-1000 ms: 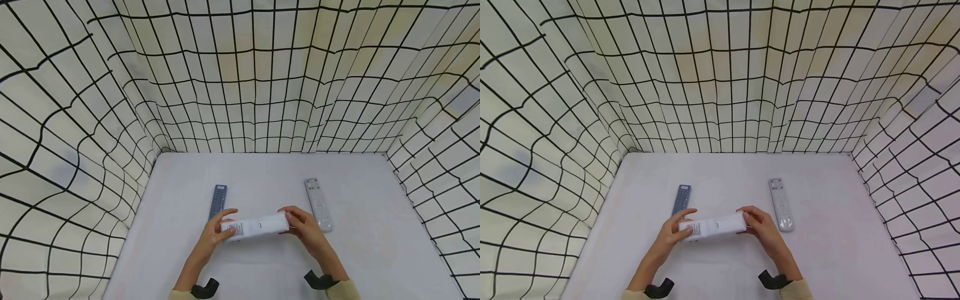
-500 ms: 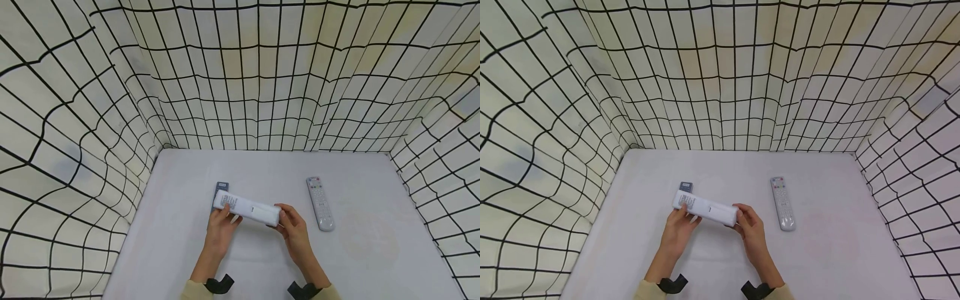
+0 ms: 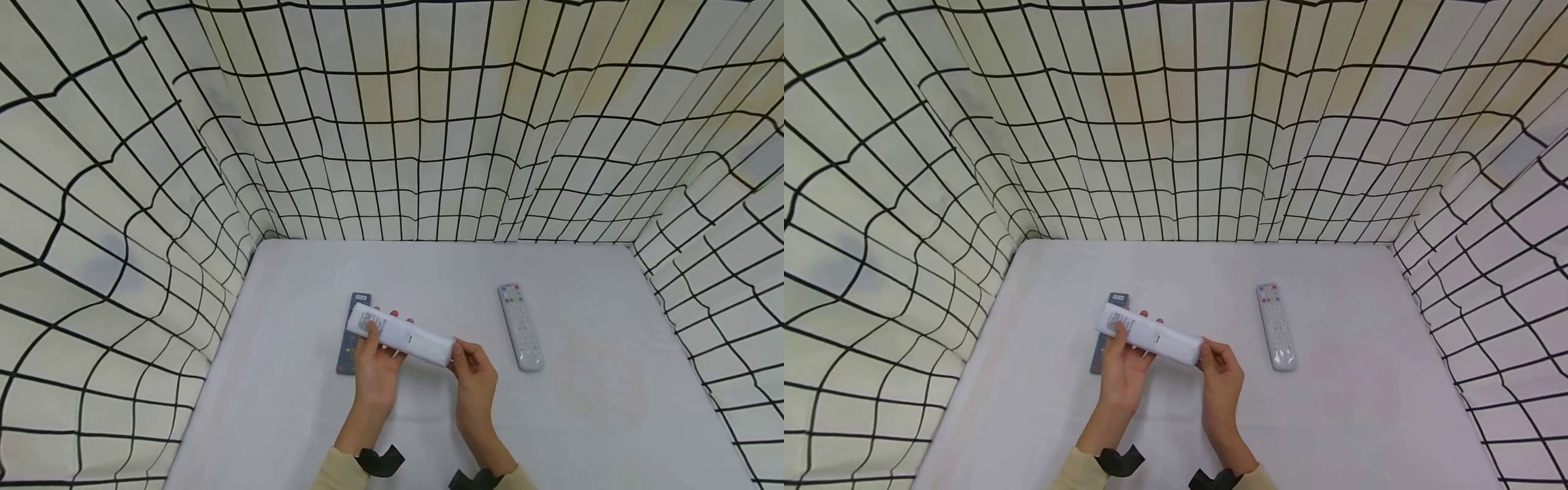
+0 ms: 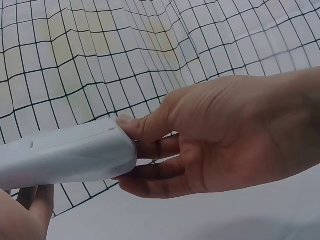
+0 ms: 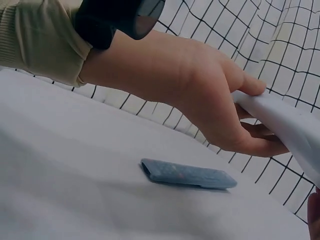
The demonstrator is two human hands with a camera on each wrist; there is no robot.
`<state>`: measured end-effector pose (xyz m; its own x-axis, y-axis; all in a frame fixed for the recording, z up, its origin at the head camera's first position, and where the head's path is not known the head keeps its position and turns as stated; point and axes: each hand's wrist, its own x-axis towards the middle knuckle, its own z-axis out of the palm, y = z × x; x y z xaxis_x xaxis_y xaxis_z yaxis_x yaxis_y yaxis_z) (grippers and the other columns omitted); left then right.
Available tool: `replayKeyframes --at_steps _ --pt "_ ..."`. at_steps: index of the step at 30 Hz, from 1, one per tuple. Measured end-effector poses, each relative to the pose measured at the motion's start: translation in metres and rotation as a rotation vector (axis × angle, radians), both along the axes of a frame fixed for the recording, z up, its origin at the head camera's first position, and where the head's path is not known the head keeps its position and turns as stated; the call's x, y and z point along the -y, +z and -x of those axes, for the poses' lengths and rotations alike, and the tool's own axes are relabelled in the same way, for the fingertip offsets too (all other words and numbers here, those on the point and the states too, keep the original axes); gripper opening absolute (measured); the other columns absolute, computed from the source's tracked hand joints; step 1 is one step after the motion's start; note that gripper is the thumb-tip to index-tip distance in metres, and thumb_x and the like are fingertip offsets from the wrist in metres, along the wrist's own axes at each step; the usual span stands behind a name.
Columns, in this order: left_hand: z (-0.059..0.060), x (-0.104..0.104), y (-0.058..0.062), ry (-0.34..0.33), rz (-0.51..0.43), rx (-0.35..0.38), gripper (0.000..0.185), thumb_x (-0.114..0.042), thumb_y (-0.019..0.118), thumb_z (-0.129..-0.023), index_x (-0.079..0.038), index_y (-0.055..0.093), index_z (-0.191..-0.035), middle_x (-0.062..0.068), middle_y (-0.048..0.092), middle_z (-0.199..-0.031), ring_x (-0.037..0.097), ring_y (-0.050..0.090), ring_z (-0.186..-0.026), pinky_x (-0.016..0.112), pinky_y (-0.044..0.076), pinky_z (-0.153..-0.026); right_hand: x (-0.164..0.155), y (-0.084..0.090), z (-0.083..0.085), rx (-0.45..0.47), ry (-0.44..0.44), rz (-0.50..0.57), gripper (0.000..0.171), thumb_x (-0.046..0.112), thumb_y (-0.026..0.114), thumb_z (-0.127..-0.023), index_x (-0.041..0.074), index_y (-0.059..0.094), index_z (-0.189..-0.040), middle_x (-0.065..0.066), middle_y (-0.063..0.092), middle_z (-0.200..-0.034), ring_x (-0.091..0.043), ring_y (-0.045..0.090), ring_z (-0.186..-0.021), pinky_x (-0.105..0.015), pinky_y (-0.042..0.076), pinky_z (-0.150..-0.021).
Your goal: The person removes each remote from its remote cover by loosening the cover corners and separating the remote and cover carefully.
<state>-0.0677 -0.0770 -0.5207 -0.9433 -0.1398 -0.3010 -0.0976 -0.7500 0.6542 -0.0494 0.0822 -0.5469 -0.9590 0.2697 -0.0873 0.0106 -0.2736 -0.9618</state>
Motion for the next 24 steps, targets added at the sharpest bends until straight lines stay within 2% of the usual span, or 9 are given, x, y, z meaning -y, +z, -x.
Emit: replayKeyframes --at_steps 5,12,19,24 --pt "-0.001 -0.011 0.002 0.060 0.038 0.000 0.053 -0.042 0.051 -0.109 -0.022 0.042 -0.157 0.012 0.055 -0.149 0.030 0.069 -0.125 0.043 0.057 -0.104 0.004 -0.001 0.004 0.003 -0.100 -0.085 0.030 0.022 0.068 -0.103 -0.006 0.067 -0.113 0.000 0.075 -0.102 -0.008 0.072 -0.092 -0.023 0.061 -0.080" --pt "-0.002 -0.018 0.004 0.090 0.093 -0.002 0.057 -0.044 0.051 -0.109 -0.018 0.039 -0.158 0.012 0.058 -0.146 0.027 0.070 -0.124 0.041 0.058 -0.102 0.008 0.000 0.009 0.031 -0.145 -0.148 0.019 0.010 0.060 -0.106 -0.009 0.062 -0.111 -0.006 0.069 -0.103 -0.006 0.067 -0.090 -0.019 0.059 -0.077" --pt "-0.003 -0.021 0.001 0.081 0.060 0.017 0.057 -0.045 0.050 -0.108 -0.020 0.038 -0.158 0.013 0.052 -0.149 0.027 0.068 -0.126 0.041 0.057 -0.102 0.006 0.006 0.014 0.132 -0.121 -0.143 0.018 0.007 0.051 -0.109 -0.008 0.059 -0.113 -0.004 0.065 -0.098 -0.006 0.060 -0.084 -0.019 0.054 -0.070" --pt "-0.004 -0.021 0.000 0.077 0.050 0.029 0.054 -0.045 0.049 -0.109 -0.023 0.039 -0.157 0.013 0.053 -0.148 0.027 0.068 -0.126 0.039 0.058 -0.101 0.003 0.013 0.017 0.176 -0.048 -0.110 0.024 0.010 0.046 -0.112 -0.010 0.058 -0.114 -0.007 0.062 -0.102 -0.009 0.059 -0.086 -0.020 0.054 -0.070"
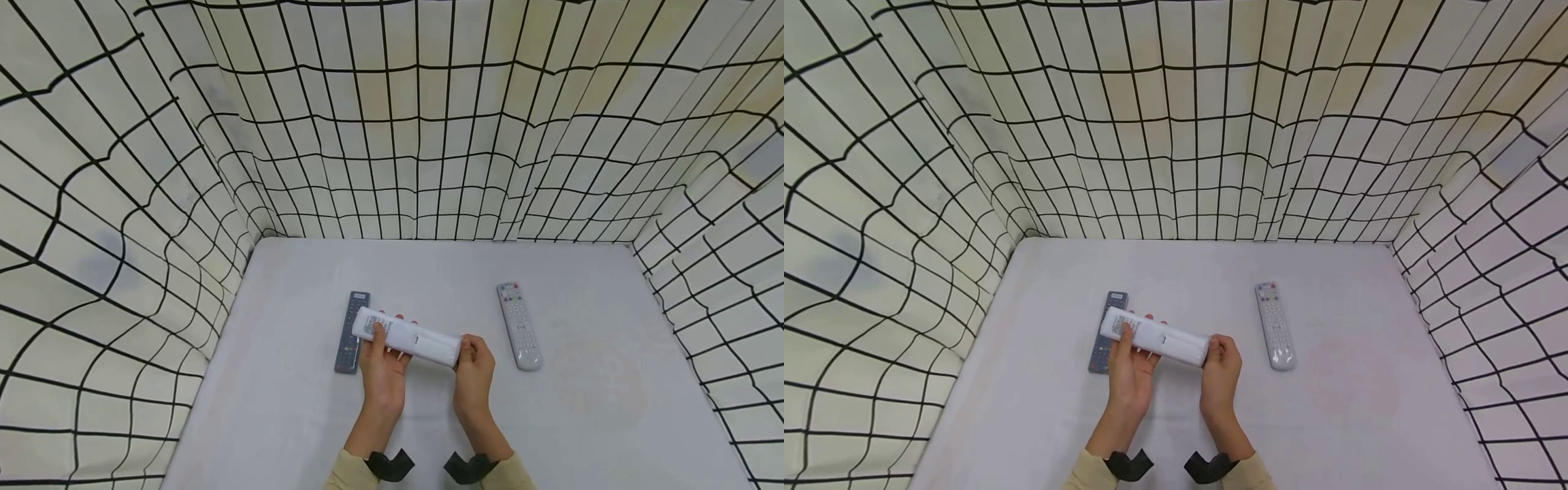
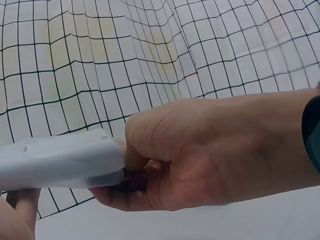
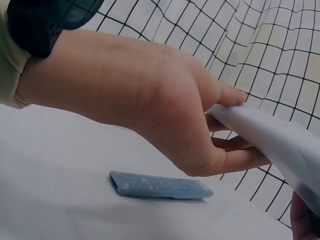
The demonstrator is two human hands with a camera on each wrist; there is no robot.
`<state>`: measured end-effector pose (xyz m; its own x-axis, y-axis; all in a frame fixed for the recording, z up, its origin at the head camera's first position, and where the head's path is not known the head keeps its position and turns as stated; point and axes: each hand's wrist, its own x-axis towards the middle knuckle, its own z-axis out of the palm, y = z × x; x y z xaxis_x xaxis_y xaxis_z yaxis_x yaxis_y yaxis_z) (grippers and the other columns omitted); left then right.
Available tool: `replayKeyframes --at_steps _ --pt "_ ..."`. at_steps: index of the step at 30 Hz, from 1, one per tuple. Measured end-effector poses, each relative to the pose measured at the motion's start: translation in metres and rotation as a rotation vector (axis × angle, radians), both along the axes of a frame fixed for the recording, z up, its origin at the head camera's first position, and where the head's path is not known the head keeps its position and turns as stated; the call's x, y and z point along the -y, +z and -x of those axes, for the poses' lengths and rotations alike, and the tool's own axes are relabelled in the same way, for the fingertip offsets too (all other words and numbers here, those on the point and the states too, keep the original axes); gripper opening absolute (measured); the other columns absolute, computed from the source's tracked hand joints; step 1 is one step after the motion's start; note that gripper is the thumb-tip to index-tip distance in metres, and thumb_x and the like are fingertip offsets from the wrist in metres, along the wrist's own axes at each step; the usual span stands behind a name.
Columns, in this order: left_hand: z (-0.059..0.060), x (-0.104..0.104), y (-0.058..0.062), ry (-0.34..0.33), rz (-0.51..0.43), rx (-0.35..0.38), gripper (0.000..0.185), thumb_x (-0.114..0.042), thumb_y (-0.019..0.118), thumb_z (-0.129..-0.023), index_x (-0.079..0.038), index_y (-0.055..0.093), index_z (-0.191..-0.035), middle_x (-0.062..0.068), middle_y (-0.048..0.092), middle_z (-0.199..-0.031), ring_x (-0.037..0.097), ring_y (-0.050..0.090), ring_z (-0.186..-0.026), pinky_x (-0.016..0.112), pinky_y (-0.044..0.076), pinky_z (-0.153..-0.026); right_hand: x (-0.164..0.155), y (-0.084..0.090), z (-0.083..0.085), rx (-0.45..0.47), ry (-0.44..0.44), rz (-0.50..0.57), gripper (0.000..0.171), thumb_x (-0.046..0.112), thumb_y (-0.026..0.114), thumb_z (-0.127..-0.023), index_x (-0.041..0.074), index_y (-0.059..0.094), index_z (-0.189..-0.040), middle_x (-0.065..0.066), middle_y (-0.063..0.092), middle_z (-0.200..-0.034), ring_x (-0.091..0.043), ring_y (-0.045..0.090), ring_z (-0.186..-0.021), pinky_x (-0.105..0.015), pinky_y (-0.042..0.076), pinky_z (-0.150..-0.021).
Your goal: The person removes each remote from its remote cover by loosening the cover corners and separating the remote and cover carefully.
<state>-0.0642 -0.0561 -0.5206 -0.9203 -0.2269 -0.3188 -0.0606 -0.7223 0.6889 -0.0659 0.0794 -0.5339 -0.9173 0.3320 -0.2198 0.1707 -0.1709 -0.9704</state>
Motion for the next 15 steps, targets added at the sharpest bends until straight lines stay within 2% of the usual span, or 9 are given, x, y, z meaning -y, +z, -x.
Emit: replayKeyframes --at_steps 8,12,15 --pt "0.001 0.006 -0.001 0.001 -0.006 -0.005 0.058 -0.044 0.046 -0.111 -0.015 0.035 -0.160 0.011 0.056 -0.142 0.025 0.070 -0.121 0.035 0.060 -0.096 0.000 0.014 0.001 0.026 0.118 0.144 0.033 0.015 0.038 -0.114 -0.013 0.055 -0.117 -0.010 0.060 -0.112 -0.011 0.063 -0.097 -0.023 0.057 -0.079" --pt "0.000 0.008 0.000 0.004 -0.008 -0.007 0.056 -0.043 0.045 -0.111 -0.014 0.037 -0.159 0.010 0.057 -0.140 0.024 0.071 -0.119 0.033 0.060 -0.094 0.001 0.018 0.001 0.029 0.160 0.202 0.032 0.015 0.035 -0.114 -0.011 0.053 -0.112 -0.011 0.057 -0.113 -0.014 0.061 -0.099 -0.025 0.056 -0.080" --pt "-0.002 0.010 0.002 -0.013 -0.037 -0.034 0.055 -0.043 0.047 -0.111 -0.014 0.039 -0.157 0.005 0.060 -0.135 0.020 0.072 -0.115 0.030 0.060 -0.092 0.001 0.018 0.001 0.031 0.190 0.249 0.030 0.015 0.034 -0.114 -0.006 0.052 -0.103 -0.007 0.054 -0.105 -0.012 0.057 -0.092 -0.023 0.053 -0.076"
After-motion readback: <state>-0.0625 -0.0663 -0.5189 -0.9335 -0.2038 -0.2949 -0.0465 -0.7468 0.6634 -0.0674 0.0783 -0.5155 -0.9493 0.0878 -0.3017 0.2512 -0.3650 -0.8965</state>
